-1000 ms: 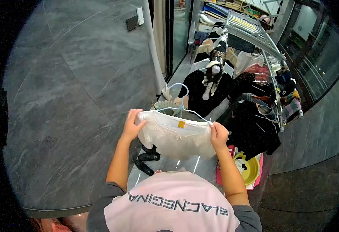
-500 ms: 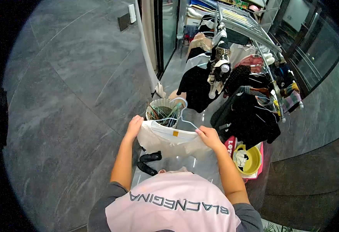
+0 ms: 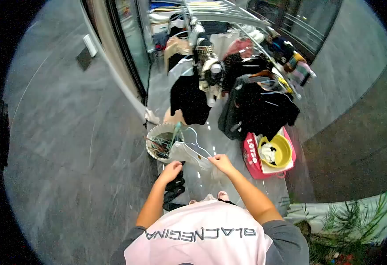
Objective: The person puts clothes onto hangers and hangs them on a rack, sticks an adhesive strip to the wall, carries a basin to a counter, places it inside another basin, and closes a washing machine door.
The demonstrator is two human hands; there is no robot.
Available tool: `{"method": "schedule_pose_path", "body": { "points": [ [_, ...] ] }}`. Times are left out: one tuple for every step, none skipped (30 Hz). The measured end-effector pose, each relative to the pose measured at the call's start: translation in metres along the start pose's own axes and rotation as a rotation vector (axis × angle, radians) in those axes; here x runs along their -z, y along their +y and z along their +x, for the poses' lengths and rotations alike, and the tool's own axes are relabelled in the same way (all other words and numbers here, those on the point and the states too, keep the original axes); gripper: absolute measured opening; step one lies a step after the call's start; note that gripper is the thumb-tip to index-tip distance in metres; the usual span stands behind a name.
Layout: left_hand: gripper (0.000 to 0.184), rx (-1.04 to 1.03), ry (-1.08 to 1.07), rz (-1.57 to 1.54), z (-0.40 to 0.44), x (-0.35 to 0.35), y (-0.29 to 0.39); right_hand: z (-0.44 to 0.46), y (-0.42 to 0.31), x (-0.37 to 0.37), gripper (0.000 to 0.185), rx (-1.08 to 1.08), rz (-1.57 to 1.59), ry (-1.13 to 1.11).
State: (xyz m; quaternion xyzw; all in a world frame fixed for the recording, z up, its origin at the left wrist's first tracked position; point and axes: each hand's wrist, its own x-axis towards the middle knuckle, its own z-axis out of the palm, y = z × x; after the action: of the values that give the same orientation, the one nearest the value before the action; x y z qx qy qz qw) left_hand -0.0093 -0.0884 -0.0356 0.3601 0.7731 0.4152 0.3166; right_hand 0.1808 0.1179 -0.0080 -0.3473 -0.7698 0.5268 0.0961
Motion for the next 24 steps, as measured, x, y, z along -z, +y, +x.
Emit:
{"method": "schedule_pose_path", "body": {
  "points": [
    [0.035, 0.003, -0.093, 0.008, 0.005, -0.009, 0.010, -0.001, 0.007, 0.002, 0.045, -0.030, 0.034, 0.058],
    [0.037, -0.054, -0.113, 0.043, 0.016, -0.025, 0.006, -0.001, 0.014, 0.005, 0.044, -0.090, 0.046, 0.100],
    [0.033, -0.081, -0.168, 0.054, 0.022, -0.035, 0.017, -0.002, 0.019, 0.009, 0.043, -0.125, 0.094, 0.131],
    [0.034, -0.037, -0.244, 0.051, 0.025, -0.041, 0.042, -0.003, 0.023, 0.015, 0.040, -0.122, 0.145, 0.190],
    [0.034, 0.010, -0.320, 0.051, 0.027, -0.048, 0.065, -0.004, 0.027, 0.020, 0.037, -0.118, 0.195, 0.249],
    [0.034, -0.147, -0.323, 0.038, 0.035, -0.061, 0.073, -0.003, 0.034, 0.025, 0.035, -0.160, 0.212, 0.309],
    [0.036, -0.110, -0.410, 0.076, 0.041, -0.073, 0.079, 0.000, 0.041, 0.030, 0.033, -0.201, 0.227, 0.366],
    [0.038, -0.172, -0.425, 0.090, 0.046, -0.086, 0.085, 0.003, 0.048, 0.034, 0.033, -0.142, 0.345, 0.393],
    [0.040, -0.233, -0.437, 0.101, 0.051, -0.098, 0.091, -0.002, 0.037, 0.039, 0.028, -0.161, 0.485, 0.375],
    [0.050, -0.192, -0.507, 0.081, 0.054, -0.106, 0.106, -0.005, 0.020, 0.044, 0.025, -0.131, 0.515, 0.410],
    [0.050, -0.196, -0.518, 0.085, 0.057, -0.117, 0.115, -0.006, 0.010, 0.048, 0.022, -0.101, 0.545, 0.444],
    [0.056, -0.202, -0.538, 0.044, 0.062, -0.128, 0.123, 0.000, 0.010, 0.052, 0.020, -0.066, 0.569, 0.473],
    [0.061, -0.210, -0.557, 0.004, 0.069, -0.137, 0.131, 0.002, 0.007, 0.058, 0.018, -0.050, 0.628, 0.493],
    [0.067, -0.187, -0.589, 0.018, 0.081, -0.145, 0.141, 0.009, 0.008, 0.062, 0.018, -0.071, 0.682, 0.497],
    [0.067, -0.224, -0.597, 0.002, 0.088, -0.145, 0.155, 0.016, 0.013, 0.066, 0.017, -0.090, 0.734, 0.501],
    [0.064, -0.208, -0.562, 0.093, 0.099, -0.149, 0.165, 0.029, 0.021, 0.074, 0.017, 0.051, 0.600, 0.550],
    [0.062, -0.195, -0.525, 0.182, 0.109, -0.153, 0.174, 0.038, 0.028, 0.078, 0.016, -0.027, 0.700, 0.566],
    [0.057, -0.192, -0.477, 0.288, 0.117, -0.159, 0.185, 0.045, 0.031, 0.086, 0.015, 0.011, 0.632, 0.590],
    [0.052, -0.186, -0.427, 0.394, 0.124, -0.162, 0.201, 0.055, 0.036, 0.095, 0.014, 0.047, 0.564, 0.612],
    [0.041, -0.211, -0.414, 0.465, 0.129, -0.165, 0.217, 0.071, 0.045, 0.097, 0.014, 0.115, 0.582, 0.666],
    [0.035, -0.293, -0.369, 0.529, 0.138, -0.170, 0.219, 0.079, 0.045, 0.105, 0.015, 0.075, 0.684, 0.660],
    [0.033, -0.342, -0.347, 0.508, 0.151, -0.174, 0.221, 0.082, 0.039, 0.118, 0.016, 0.051, 0.760, 0.665],
    [0.031, -0.391, -0.326, 0.488, 0.164, -0.176, 0.222, 0.086, 0.033, 0.131, 0.018, 0.025, 0.837, 0.669],
    [0.031, -0.393, -0.331, 0.493, 0.173, -0.177, 0.230, 0.093, 0.033, 0.145, 0.019, 0.017, 0.731, 0.693]
  ]
}}
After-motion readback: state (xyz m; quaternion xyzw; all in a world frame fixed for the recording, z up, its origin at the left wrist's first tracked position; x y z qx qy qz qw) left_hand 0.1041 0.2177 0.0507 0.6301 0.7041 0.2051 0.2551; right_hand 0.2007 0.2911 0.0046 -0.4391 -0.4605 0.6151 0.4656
